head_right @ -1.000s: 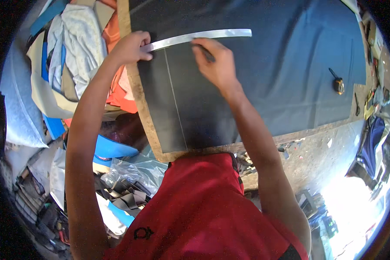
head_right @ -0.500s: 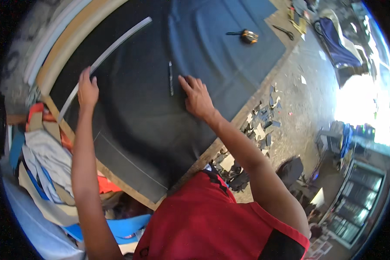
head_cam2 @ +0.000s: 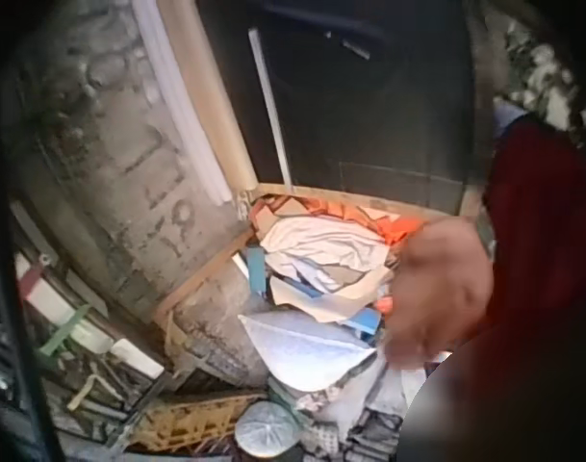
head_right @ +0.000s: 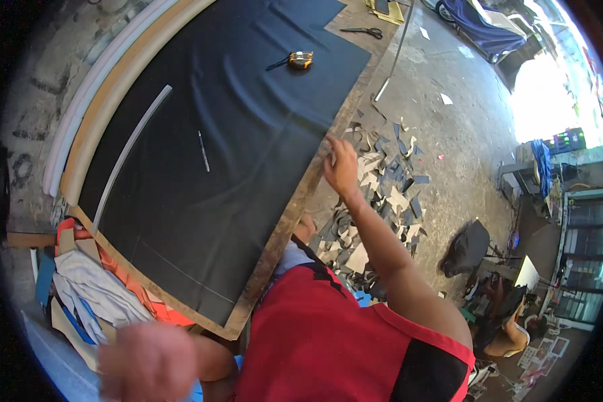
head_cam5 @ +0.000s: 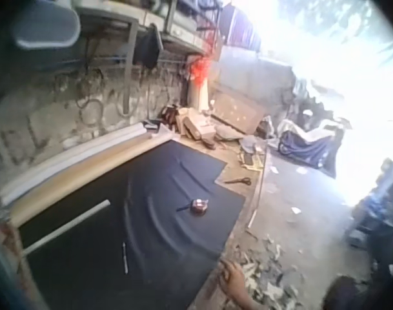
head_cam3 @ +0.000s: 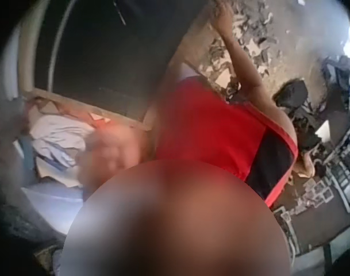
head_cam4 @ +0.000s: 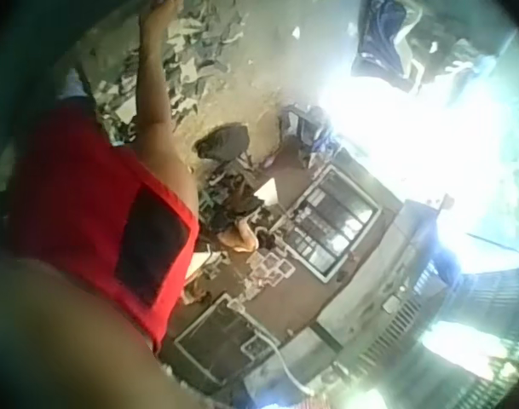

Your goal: Measure and cut pieces of black fabric material using a measuring tape, ruler, and scissors.

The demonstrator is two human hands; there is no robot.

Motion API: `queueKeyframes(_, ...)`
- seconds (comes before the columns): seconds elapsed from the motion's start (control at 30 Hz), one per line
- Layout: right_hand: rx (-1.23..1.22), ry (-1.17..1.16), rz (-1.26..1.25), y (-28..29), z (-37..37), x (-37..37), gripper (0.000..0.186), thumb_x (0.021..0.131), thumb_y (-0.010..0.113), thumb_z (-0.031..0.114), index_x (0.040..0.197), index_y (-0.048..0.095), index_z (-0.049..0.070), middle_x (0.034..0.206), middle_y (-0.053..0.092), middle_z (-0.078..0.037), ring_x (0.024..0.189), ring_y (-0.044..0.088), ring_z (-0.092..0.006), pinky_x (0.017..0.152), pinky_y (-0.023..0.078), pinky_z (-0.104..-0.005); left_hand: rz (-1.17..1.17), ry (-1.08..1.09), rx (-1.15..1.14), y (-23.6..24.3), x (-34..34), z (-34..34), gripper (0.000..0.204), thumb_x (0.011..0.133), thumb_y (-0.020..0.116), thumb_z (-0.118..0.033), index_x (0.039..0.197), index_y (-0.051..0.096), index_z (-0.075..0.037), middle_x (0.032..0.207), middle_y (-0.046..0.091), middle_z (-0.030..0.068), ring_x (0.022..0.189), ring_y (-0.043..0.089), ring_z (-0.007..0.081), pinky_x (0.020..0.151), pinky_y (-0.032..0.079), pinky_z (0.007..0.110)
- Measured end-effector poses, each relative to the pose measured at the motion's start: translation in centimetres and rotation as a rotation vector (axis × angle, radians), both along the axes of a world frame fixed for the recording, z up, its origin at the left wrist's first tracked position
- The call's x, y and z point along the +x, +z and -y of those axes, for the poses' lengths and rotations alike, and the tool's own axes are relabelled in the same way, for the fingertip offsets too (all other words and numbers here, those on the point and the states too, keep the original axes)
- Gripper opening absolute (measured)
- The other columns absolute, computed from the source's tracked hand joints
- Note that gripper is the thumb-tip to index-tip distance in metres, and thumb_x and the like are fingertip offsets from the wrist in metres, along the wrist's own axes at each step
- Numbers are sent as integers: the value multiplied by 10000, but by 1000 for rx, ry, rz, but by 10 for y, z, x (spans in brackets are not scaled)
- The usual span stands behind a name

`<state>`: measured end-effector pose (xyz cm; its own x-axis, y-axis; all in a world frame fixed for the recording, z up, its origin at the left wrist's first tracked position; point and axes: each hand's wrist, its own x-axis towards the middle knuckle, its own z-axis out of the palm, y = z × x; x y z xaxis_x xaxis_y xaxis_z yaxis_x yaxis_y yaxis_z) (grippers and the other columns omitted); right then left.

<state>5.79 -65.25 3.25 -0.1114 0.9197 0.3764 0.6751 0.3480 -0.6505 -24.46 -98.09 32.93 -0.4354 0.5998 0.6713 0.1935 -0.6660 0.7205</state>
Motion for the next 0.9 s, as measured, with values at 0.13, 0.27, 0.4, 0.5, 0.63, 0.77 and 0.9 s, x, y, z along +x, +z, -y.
queueKeyframes(0.13,152,-113,-22,7,-72,80,544,770,577,-72,1295,655,49,1094,681,-137,932,656,-305,848,534,-372,336,-708,636,53,94,-158,336,990,679,-216,1276,663,-42,1039,672,41,848,604,74,621,467,142)
queueKeyframes(0.27,172,-228,16,2,-184,160,525,776,581,-73,1275,667,65,1056,684,-111,882,653,-268,827,537,-362,703,-939,771,28,148,-257,188,1010,647,-168,1151,686,-50,971,645,33,851,603,85,631,463,149)
queueKeyframes(0.4,190,-266,87,-13,-337,225,492,805,556,-57,1256,683,90,1090,691,-127,925,665,-309,843,541,-391,1054,-1246,725,11,191,-353,152,1005,643,-180,1096,671,-61,928,630,31,816,589,98,634,458,180)
queueKeyframes(0.5,118,-235,213,-24,-444,253,481,832,525,-37,1269,676,97,1137,690,-150,1014,663,-370,888,541,-447,1328,-1425,667,2,217,-411,132,1001,640,-189,1054,660,-69,896,619,30,790,578,107,636,455,204)
queueKeyframes(0.63,133,-129,338,-47,-565,310,459,884,518,15,1320,638,90,1219,694,-181,1109,657,-416,936,533,-489,1691,-1663,609,-2,231,-460,120,997,636,-201,999,645,-81,854,604,28,755,564,120,640,451,236)
queueKeyframes(0.77,-127,-14,528,-56,-629,320,336,963,579,158,1285,671,128,1138,760,-187,992,725,-429,822,551,-510,1978,-1816,619,1,228,-462,130,992,632,-213,944,629,-92,811,588,26,721,550,132,643,446,267)
queueKeyframes(0.9,-256,91,598,-61,-629,289,308,945,672,232,1225,694,108,1052,775,-177,942,732,-421,788,553,-504,2181,-1943,688,16,236,-434,157,988,628,-225,888,614,-103,768,573,23,686,535,145,646,442,299)
